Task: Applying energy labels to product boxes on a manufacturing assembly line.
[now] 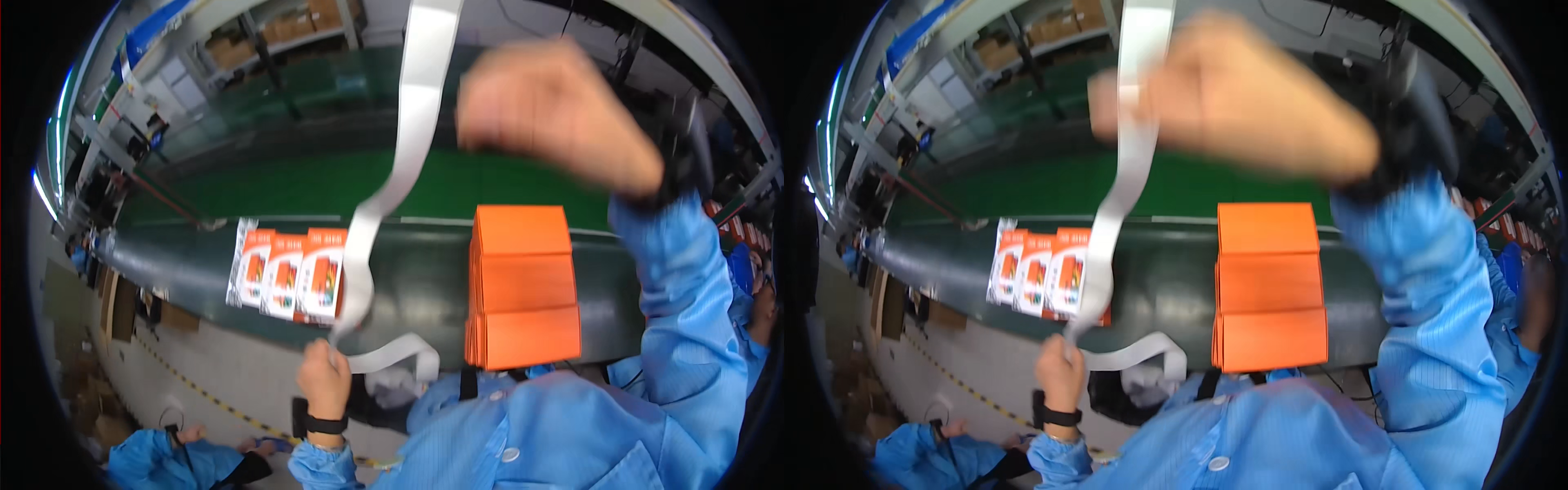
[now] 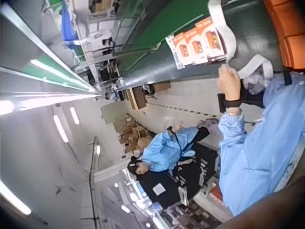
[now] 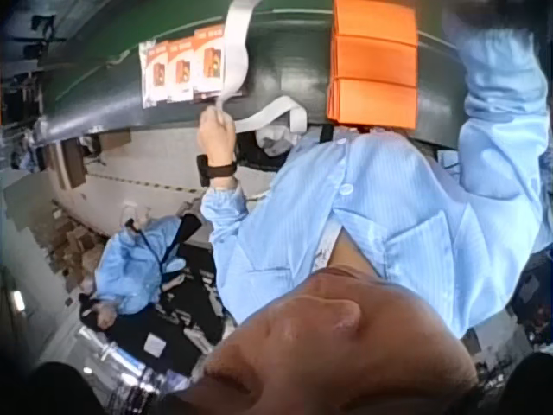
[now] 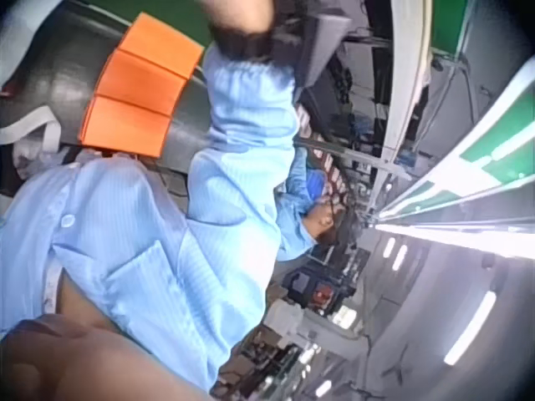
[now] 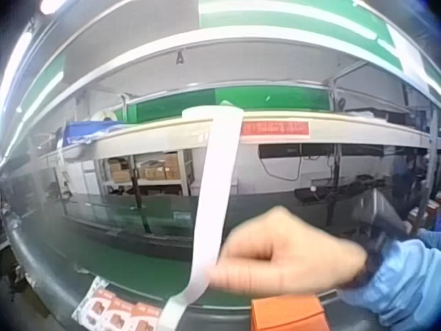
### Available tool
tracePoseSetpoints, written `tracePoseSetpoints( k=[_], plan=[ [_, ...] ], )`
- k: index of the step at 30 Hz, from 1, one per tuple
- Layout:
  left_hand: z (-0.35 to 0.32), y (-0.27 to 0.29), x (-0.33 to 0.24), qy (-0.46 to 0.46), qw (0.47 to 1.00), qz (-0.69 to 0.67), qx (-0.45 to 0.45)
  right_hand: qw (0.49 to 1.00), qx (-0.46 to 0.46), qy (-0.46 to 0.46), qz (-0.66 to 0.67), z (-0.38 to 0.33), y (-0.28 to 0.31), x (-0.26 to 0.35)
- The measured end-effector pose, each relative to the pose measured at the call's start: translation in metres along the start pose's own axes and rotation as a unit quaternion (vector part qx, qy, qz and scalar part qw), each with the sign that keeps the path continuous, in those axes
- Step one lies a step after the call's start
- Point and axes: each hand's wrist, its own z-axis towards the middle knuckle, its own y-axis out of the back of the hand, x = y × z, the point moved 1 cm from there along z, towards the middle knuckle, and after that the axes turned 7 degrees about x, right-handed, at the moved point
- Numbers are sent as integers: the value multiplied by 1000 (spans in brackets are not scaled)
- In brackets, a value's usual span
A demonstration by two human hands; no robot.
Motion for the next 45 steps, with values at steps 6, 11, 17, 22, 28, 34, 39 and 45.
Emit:
tracePoseSetpoints(
  k=[6, 11, 17, 22, 28, 34, 39, 45],
  plan=[
    [21, 71, -94, -162, 968, 62, -179, 935, 165, -144, 277, -90, -166, -24],
    [-8, 8, -127, -238, 967, -64, -60, 778, -51, -271, 564, -78, -207, -22],
    [-30, -14, -83, -48, 899, -425, 90, 788, -31, -272, 552, -88, -174, -57],
    [11, 11, -72, -83, 879, -454, 116, 626, 17, -252, 738, -88, -177, -61],
    [4, -6, -98, 41, 652, -530, 541, 606, -149, -289, 726, -95, -195, -107],
    [-3, -22, -52, 134, 613, -422, 655, 562, -365, -392, 631, -138, -170, -139],
    [4, -34, -59, 245, 614, -559, 500, 802, -387, -336, 307, -166, -166, -97],
    [22, -21, -135, 183, 597, -674, 395, 970, -142, -166, 111, -173, -185, -24]
  ],
)
